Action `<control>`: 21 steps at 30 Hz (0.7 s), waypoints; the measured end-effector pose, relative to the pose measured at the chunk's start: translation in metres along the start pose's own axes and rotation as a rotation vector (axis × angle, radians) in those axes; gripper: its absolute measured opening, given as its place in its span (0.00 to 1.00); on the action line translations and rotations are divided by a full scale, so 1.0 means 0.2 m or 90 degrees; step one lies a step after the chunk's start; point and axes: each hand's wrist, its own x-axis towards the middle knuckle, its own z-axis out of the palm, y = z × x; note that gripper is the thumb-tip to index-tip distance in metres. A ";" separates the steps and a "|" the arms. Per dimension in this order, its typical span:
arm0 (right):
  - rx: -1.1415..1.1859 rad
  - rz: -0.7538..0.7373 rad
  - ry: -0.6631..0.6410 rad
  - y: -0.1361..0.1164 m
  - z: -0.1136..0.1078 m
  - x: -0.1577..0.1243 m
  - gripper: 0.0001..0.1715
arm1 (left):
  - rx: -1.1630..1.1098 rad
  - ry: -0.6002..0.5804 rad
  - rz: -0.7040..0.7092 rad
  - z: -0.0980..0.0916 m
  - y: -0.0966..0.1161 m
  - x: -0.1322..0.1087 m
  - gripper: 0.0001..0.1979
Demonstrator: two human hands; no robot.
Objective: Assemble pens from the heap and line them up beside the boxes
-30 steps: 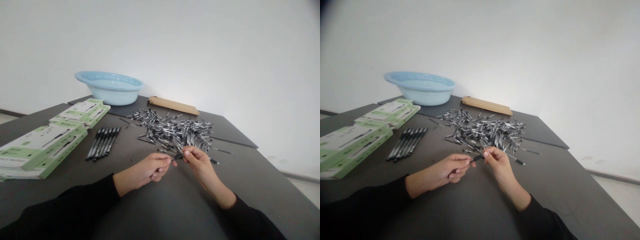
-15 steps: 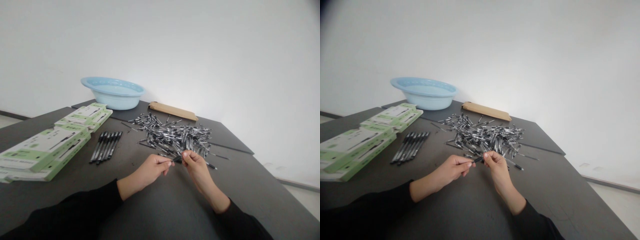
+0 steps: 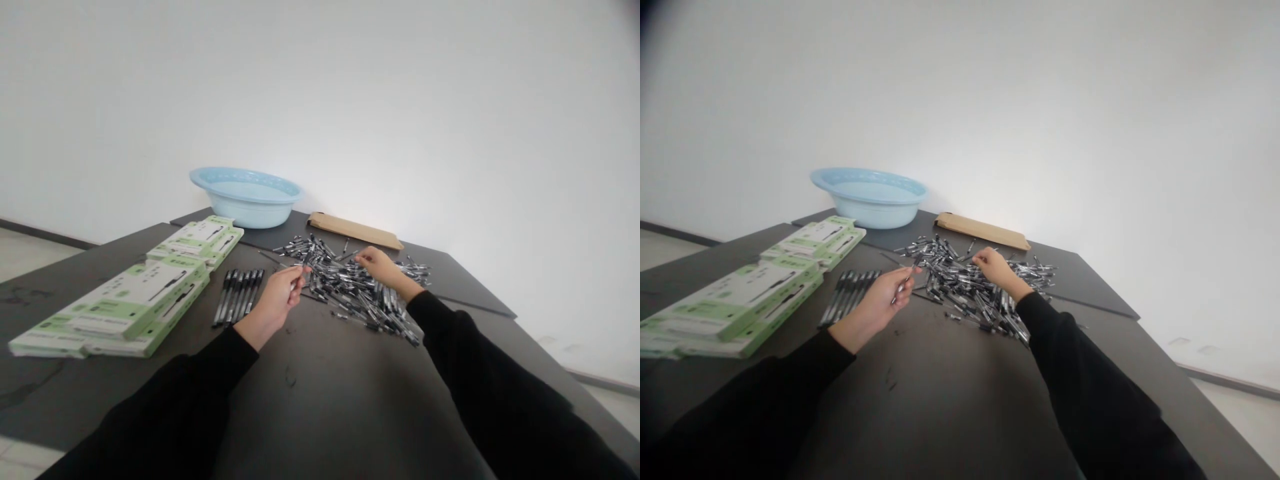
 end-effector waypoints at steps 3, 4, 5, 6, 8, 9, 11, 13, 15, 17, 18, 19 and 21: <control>-0.091 -0.053 -0.053 0.04 0.07 0.17 0.14 | -0.005 0.004 -0.008 0.00 0.00 0.00 0.07; -0.100 -0.057 -0.062 0.05 0.10 0.21 0.14 | 0.001 0.001 -0.008 0.00 0.00 0.00 0.08; -0.108 -0.058 -0.071 0.06 0.13 0.25 0.15 | 0.008 -0.001 -0.010 0.01 -0.01 -0.01 0.08; -0.118 -0.058 -0.081 0.07 0.16 0.28 0.15 | 0.014 -0.003 -0.011 0.01 -0.01 -0.01 0.08; -0.138 -0.057 -0.107 0.09 0.21 0.33 0.16 | 0.017 -0.004 -0.015 0.02 -0.01 -0.01 0.09; -0.148 -0.056 -0.119 0.09 0.23 0.35 0.16 | 0.016 -0.004 -0.017 0.02 -0.01 -0.01 0.09; -0.169 -0.054 -0.138 0.10 0.26 0.38 0.16 | 0.012 -0.004 -0.019 0.02 -0.01 -0.02 0.09; -0.189 -0.049 -0.148 0.11 0.28 0.41 0.16 | 0.013 -0.003 -0.015 0.03 0.00 -0.03 0.09; -0.206 -0.045 -0.156 0.11 0.30 0.42 0.15 | 0.018 -0.010 -0.015 0.04 0.00 -0.04 0.09; -0.217 -0.045 -0.165 0.11 0.31 0.43 0.14 | 0.021 -0.014 -0.017 0.04 0.01 -0.04 0.09; -0.220 -0.048 -0.170 0.11 0.32 0.43 0.14 | 0.022 -0.016 -0.018 0.04 0.01 -0.04 0.09; -0.221 -0.051 -0.174 0.11 0.33 0.43 0.14 | 0.021 -0.016 -0.020 0.04 0.00 -0.04 0.08; -0.220 -0.059 -0.181 0.11 0.35 0.43 0.14 | 0.018 -0.018 -0.021 0.04 0.00 -0.04 0.08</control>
